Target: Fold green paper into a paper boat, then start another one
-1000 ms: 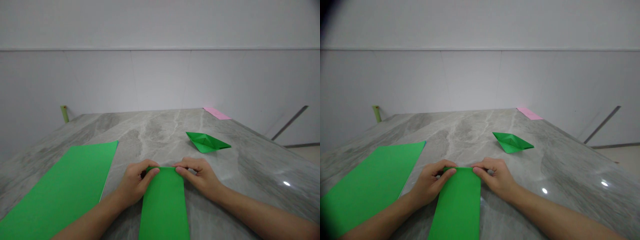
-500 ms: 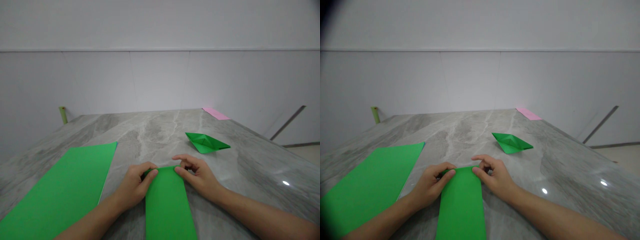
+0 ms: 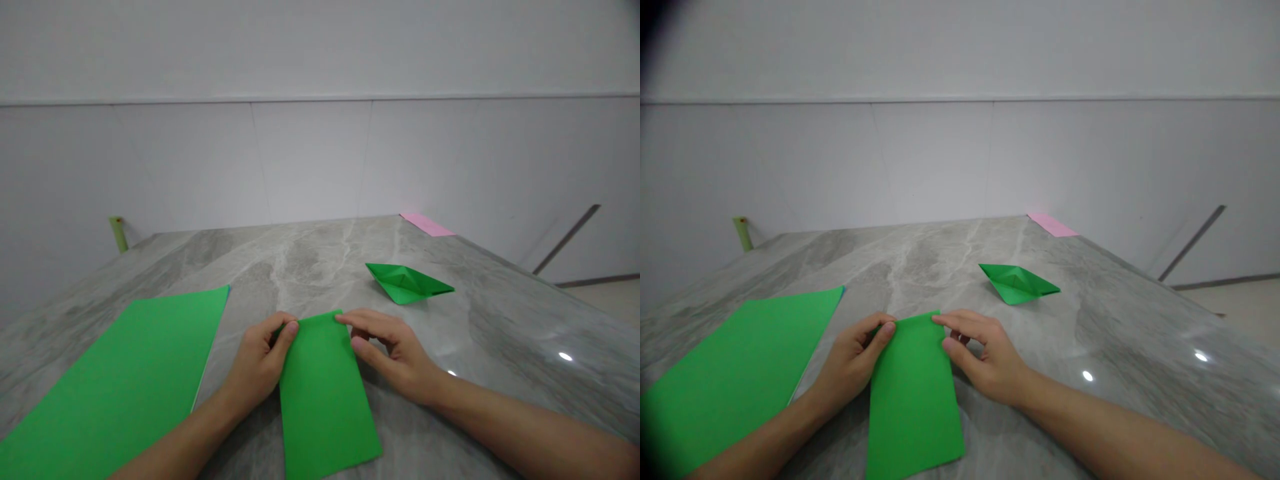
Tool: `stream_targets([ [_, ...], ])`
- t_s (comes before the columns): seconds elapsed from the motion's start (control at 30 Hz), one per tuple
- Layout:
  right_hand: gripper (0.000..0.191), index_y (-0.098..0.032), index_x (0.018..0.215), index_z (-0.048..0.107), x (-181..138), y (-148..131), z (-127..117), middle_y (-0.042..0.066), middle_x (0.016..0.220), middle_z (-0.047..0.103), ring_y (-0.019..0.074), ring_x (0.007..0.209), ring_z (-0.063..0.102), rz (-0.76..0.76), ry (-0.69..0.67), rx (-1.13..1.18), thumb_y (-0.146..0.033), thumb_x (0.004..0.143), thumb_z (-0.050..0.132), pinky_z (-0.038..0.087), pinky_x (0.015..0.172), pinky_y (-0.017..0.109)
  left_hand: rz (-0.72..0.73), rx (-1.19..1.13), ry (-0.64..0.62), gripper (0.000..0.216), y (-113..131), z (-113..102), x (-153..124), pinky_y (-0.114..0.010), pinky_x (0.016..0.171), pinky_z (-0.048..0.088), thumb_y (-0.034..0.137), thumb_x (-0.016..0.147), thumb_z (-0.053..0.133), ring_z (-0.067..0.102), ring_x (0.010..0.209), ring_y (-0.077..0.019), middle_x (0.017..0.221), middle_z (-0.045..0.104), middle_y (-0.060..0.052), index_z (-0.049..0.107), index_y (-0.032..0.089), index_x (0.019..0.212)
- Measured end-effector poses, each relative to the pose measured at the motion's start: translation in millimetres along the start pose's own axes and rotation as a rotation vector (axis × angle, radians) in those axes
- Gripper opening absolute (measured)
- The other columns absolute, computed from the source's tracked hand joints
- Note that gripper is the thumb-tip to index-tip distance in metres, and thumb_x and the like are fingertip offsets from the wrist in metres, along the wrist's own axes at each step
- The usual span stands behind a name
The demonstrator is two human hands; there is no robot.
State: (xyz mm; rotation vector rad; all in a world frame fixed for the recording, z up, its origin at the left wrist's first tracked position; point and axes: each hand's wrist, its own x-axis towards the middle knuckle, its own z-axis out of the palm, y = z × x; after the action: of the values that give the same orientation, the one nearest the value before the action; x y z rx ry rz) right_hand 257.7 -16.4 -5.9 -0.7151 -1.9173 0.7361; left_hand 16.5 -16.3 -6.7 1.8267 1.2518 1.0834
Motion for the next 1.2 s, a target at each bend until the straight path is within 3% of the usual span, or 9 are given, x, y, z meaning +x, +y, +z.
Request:
stream_targets([
  [0.13, 0.033, -0.027, 0.124, 0.068, 0.3, 0.8, -0.1, 0.007, 0.113, 0.071, 0.0193, 0.099, 0.067, -0.019, -0.008, 0.017, -0.019, 0.094, 0.057, 0.055, 0.077, 0.030, -0.014, -0.024, 0.008, 0.035, 0.2, 1.5, 0.3, -0.023, 0.052, 0.034, 0.043, 0.093, 0.049, 0.044, 0.057, -0.0136, 0.062, 0.047, 0.002, 0.060, 0.017, 0.074],
  [0.43, 0.033, -0.028, 0.124, 0.069, 0.4, -0.2, -1.3, 0.007, 0.115, 0.072, 0.0195, 0.103, 0.067, -0.026, -0.041, 0.042, -0.019, 0.095, 0.056, 0.054, 0.085, 0.032, -0.013, 0.049, 0.085, 0.033, 2.8, 2.5, 2.5, -0.024, 0.051, 0.034, 0.041, 0.091, 0.047, 0.044, 0.055, -0.0139, 0.060, 0.049, 0.003, 0.062, 0.017, 0.074],
  [0.8, 0.025, -0.023, 0.110, 0.075, 4.6, -4.5, -0.6, 0.006, 0.101, 0.076, 0.0169, 0.093, 0.071, -0.003, -0.055, 0.062, -0.019, 0.095, 0.056, 0.055, 0.082, 0.029, 0.021, 0.136, 0.226, 0.031, 6.2, -0.7, 3.7, -0.024, 0.054, 0.039, 0.039, 0.091, 0.048, 0.053, 0.058, -0.0158, 0.062, 0.058, 0.002, 0.064, 0.018, 0.075],
  [1.2, 0.022, -0.022, 0.103, 0.077, 3.3, -5.8, 0.5, 0.005, 0.096, 0.078, 0.0181, 0.089, 0.073, -0.010, -0.086, 0.057, -0.019, 0.093, 0.056, 0.057, 0.081, 0.031, -0.021, 0.190, 0.396, 0.032, 2.1, -7.0, 8.0, -0.026, 0.055, 0.037, 0.040, 0.092, 0.048, 0.050, 0.058, -0.0162, 0.061, 0.055, 0.003, 0.060, 0.019, 0.071],
])
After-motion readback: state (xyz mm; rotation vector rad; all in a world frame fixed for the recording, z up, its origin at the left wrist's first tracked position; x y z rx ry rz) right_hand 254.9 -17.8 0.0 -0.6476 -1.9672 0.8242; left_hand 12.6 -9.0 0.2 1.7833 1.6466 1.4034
